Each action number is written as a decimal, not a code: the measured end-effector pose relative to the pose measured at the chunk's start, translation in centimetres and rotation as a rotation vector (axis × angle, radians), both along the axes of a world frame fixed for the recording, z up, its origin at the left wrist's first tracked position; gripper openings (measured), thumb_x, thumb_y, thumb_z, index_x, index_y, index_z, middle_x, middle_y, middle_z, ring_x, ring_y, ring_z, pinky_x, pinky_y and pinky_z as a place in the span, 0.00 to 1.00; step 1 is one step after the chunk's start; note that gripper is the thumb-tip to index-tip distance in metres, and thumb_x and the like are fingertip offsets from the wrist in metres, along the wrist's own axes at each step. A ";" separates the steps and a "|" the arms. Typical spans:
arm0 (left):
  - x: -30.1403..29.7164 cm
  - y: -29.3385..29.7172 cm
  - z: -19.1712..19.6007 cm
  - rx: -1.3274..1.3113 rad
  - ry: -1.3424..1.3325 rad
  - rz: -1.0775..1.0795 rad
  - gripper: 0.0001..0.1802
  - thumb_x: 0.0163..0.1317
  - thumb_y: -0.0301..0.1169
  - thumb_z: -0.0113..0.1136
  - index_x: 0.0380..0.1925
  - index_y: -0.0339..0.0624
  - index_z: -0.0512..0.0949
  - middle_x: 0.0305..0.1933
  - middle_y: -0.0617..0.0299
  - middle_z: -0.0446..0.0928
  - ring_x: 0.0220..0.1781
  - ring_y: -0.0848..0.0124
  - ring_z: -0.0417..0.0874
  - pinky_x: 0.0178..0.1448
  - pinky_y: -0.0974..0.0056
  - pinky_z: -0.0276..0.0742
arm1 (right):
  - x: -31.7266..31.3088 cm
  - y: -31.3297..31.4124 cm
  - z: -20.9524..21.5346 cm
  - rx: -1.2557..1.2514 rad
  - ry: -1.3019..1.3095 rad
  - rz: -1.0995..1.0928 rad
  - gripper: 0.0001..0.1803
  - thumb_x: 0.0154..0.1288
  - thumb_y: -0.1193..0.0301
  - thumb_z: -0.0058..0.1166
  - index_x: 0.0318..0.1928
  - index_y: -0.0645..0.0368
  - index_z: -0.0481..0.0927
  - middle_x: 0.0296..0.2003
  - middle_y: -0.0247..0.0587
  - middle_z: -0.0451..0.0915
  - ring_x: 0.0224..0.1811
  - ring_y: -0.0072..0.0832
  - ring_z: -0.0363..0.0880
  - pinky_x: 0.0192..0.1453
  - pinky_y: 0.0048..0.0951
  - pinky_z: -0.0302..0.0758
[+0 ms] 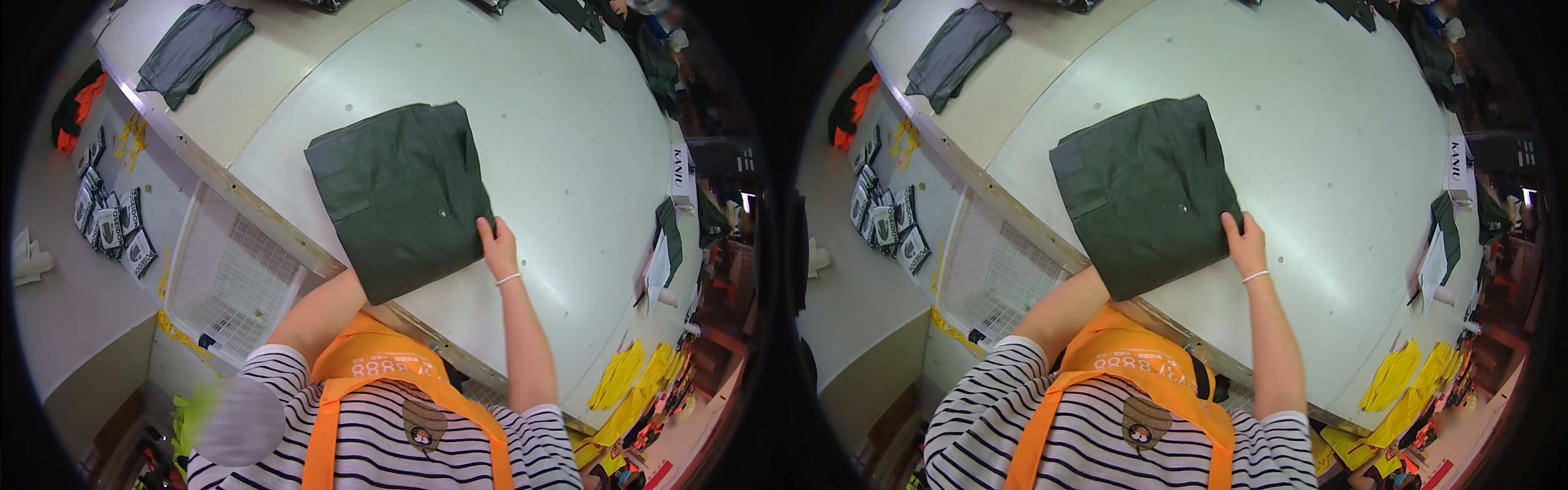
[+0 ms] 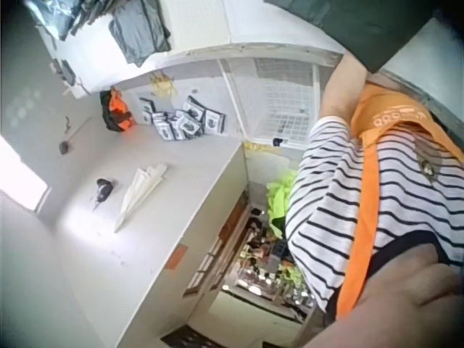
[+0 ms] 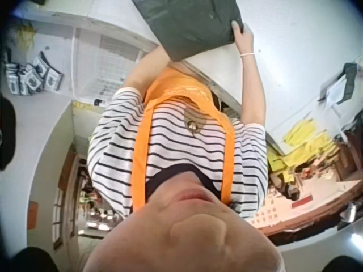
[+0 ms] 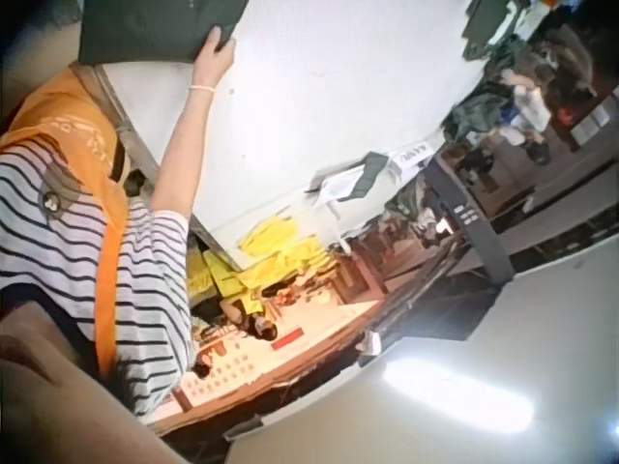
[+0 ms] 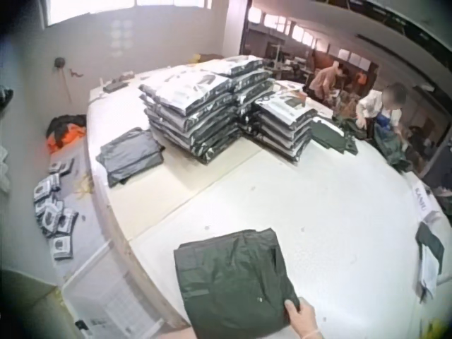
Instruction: The person unfolds a dark green jacket on a white table, smooths the fabric, zips the front, and folds the garment into a compact rectangle. The folded jacket is placed into a clear plastic bag and set aside on the table.
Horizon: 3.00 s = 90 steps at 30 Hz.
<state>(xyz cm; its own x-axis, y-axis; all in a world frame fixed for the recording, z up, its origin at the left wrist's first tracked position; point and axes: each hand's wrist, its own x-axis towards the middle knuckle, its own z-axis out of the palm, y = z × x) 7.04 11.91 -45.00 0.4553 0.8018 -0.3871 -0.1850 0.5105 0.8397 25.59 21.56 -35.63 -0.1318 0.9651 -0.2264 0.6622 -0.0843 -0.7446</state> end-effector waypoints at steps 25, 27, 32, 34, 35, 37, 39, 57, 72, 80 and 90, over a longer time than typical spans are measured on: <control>-14.7 5.2 9.6 -0.251 0.261 0.650 0.44 0.56 0.49 0.65 0.62 0.27 0.62 0.62 0.45 0.67 0.64 0.60 0.68 0.64 0.64 0.66 | -2.5 6.9 0.3 -0.545 0.638 -0.081 0.32 0.59 0.55 0.62 0.58 0.61 0.71 0.51 0.43 0.77 0.51 0.29 0.75 0.54 0.29 0.72; -15.3 7.4 10.2 -0.288 0.222 0.474 0.41 0.56 0.50 0.65 0.57 0.23 0.67 0.57 0.46 0.73 0.58 0.62 0.74 0.61 0.65 0.69 | -2.8 8.8 0.6 -0.640 0.714 -0.106 0.27 0.59 0.57 0.62 0.52 0.62 0.75 0.46 0.41 0.80 0.47 0.27 0.77 0.52 0.28 0.73; -14.7 9.5 18.6 0.451 0.532 0.628 0.28 0.54 0.42 0.69 0.46 0.29 0.73 0.43 0.57 0.78 0.43 0.71 0.77 0.50 0.67 0.73 | -0.9 9.7 11.7 -0.379 0.944 0.088 0.19 0.58 0.64 0.58 0.46 0.63 0.78 0.40 0.37 0.81 0.42 0.25 0.78 0.50 0.26 0.73; -12.7 7.1 26.4 0.744 0.600 0.600 0.27 0.51 0.37 0.71 0.47 0.34 0.72 0.42 0.59 0.77 0.45 0.70 0.76 0.52 0.67 0.71 | 0.6 7.1 16.5 -0.077 0.943 0.195 0.25 0.54 0.65 0.57 0.51 0.64 0.73 0.45 0.38 0.78 0.48 0.25 0.75 0.53 0.26 0.71; -12.4 5.5 27.1 0.912 0.696 0.584 0.28 0.50 0.37 0.72 0.48 0.36 0.71 0.41 0.60 0.76 0.45 0.69 0.76 0.53 0.66 0.70 | 1.3 5.2 18.5 0.055 0.887 0.262 0.26 0.50 0.67 0.57 0.51 0.63 0.70 0.44 0.36 0.76 0.46 0.23 0.74 0.53 0.25 0.70; -11.9 3.1 24.9 1.342 0.557 0.532 0.32 0.34 0.33 0.81 0.41 0.42 0.72 0.41 0.54 0.77 0.47 0.61 0.79 0.51 0.61 0.75 | 4.1 1.6 18.4 0.217 0.697 0.259 0.20 0.44 0.80 0.56 0.41 0.57 0.67 0.34 0.29 0.68 0.38 0.18 0.67 0.44 0.20 0.67; -11.1 -0.3 20.5 1.410 0.640 0.405 0.31 0.32 0.33 0.80 0.36 0.46 0.70 0.44 0.50 0.78 0.44 0.53 0.80 0.47 0.55 0.77 | 5.5 -2.6 14.8 0.258 0.615 0.296 0.18 0.43 0.86 0.50 0.34 0.55 0.65 0.32 0.29 0.67 0.35 0.19 0.66 0.40 0.20 0.65; -3.5 6.3 14.3 0.904 1.603 0.156 0.33 0.57 0.55 0.57 0.59 0.52 0.71 0.71 0.51 0.58 0.74 0.47 0.49 0.70 0.34 0.40 | -0.5 -0.3 13.2 0.152 -0.223 0.116 0.16 0.66 0.60 0.45 0.44 0.58 0.75 0.41 0.54 0.79 0.42 0.51 0.77 0.46 0.45 0.74; -6.0 -1.4 9.7 -0.048 0.850 0.482 0.47 0.45 0.55 0.71 0.52 0.21 0.69 0.48 0.40 0.77 0.51 0.56 0.79 0.55 0.60 0.73 | -0.3 -6.0 -0.8 -0.109 -0.175 -0.274 0.58 0.57 0.39 0.52 0.68 0.74 0.45 0.55 0.69 0.67 0.59 0.58 0.65 0.63 0.43 0.64; -5.0 -14.8 9.0 -0.243 0.606 0.502 0.50 0.41 0.48 0.76 0.56 0.25 0.62 0.55 0.40 0.72 0.58 0.56 0.74 0.60 0.60 0.70 | 2.5 -15.6 0.5 -0.142 0.173 -0.040 0.66 0.45 0.54 0.72 0.69 0.73 0.36 0.61 0.70 0.62 0.62 0.53 0.67 0.64 0.38 0.66; -7.7 -8.4 12.3 0.034 1.188 0.292 0.58 0.33 0.51 0.78 0.54 0.23 0.56 0.42 0.33 0.76 0.48 0.43 0.79 0.51 0.53 0.76 | -5.1 -10.6 1.6 0.164 -0.187 0.077 0.61 0.51 0.65 0.67 0.73 0.45 0.33 0.50 0.66 0.70 0.44 0.58 0.76 0.45 0.45 0.75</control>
